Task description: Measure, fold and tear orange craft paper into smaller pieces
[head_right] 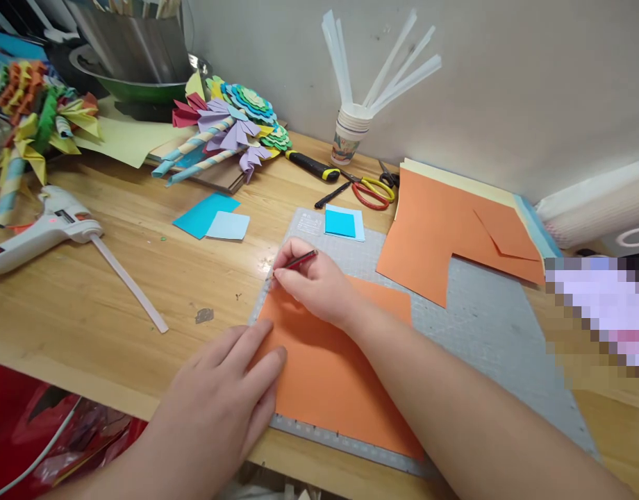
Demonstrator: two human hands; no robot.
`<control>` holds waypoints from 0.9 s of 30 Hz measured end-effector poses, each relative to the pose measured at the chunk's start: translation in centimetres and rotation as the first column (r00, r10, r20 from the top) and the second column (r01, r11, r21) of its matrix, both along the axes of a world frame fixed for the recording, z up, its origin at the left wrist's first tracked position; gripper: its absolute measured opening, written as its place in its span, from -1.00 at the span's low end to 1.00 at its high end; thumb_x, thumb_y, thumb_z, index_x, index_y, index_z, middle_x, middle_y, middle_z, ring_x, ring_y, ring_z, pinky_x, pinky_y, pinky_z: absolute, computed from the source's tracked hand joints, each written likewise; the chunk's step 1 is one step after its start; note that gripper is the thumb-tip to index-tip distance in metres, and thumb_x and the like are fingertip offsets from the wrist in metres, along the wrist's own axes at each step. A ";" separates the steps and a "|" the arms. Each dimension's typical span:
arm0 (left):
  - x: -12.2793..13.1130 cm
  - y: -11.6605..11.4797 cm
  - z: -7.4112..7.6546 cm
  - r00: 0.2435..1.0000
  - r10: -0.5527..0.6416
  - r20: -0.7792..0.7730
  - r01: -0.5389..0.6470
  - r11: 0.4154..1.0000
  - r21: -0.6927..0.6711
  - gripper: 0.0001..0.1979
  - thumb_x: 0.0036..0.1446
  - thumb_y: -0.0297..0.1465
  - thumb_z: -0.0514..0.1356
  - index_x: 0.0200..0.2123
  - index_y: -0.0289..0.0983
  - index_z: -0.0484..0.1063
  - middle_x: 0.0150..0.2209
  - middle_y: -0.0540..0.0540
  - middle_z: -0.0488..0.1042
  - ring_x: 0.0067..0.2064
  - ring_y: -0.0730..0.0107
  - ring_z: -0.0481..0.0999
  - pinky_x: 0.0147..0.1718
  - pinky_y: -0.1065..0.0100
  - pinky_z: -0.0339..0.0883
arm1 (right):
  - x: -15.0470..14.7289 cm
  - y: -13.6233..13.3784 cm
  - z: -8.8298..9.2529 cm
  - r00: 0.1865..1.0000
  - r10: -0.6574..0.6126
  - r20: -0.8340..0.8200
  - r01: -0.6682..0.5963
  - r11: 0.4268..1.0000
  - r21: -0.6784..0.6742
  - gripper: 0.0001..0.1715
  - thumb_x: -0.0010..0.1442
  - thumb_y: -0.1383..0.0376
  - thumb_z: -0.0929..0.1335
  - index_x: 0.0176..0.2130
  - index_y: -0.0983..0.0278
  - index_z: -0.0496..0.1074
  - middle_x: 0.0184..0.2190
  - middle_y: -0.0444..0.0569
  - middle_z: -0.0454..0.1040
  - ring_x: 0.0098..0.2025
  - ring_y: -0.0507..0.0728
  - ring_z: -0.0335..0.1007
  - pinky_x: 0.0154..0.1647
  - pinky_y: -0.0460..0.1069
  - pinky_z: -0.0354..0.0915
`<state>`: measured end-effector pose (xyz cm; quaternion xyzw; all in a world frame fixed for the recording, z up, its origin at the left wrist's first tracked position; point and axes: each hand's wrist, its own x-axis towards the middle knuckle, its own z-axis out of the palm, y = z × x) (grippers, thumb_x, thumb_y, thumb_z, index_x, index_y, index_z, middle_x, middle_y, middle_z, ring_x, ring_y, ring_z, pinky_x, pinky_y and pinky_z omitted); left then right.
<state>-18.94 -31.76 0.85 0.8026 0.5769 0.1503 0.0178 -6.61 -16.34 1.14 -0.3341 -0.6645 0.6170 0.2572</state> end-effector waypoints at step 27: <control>0.1 -0.1 -0.7 1.000 0.030 0.001 -0.030 1.000 -0.005 -0.59 0.21 -0.38 0.05 0.12 -0.25 0.36 0.18 -0.26 0.33 0.00 0.08 0.38 -0.12 0.05 0.40 | 0.0 -0.6 -0.4 0.972 0.045 0.231 -0.122 0.934 0.335 -0.89 0.07 0.41 0.26 -0.43 0.21 0.21 -0.47 -0.18 0.32 -0.45 0.00 0.15 -0.44 -0.06 0.12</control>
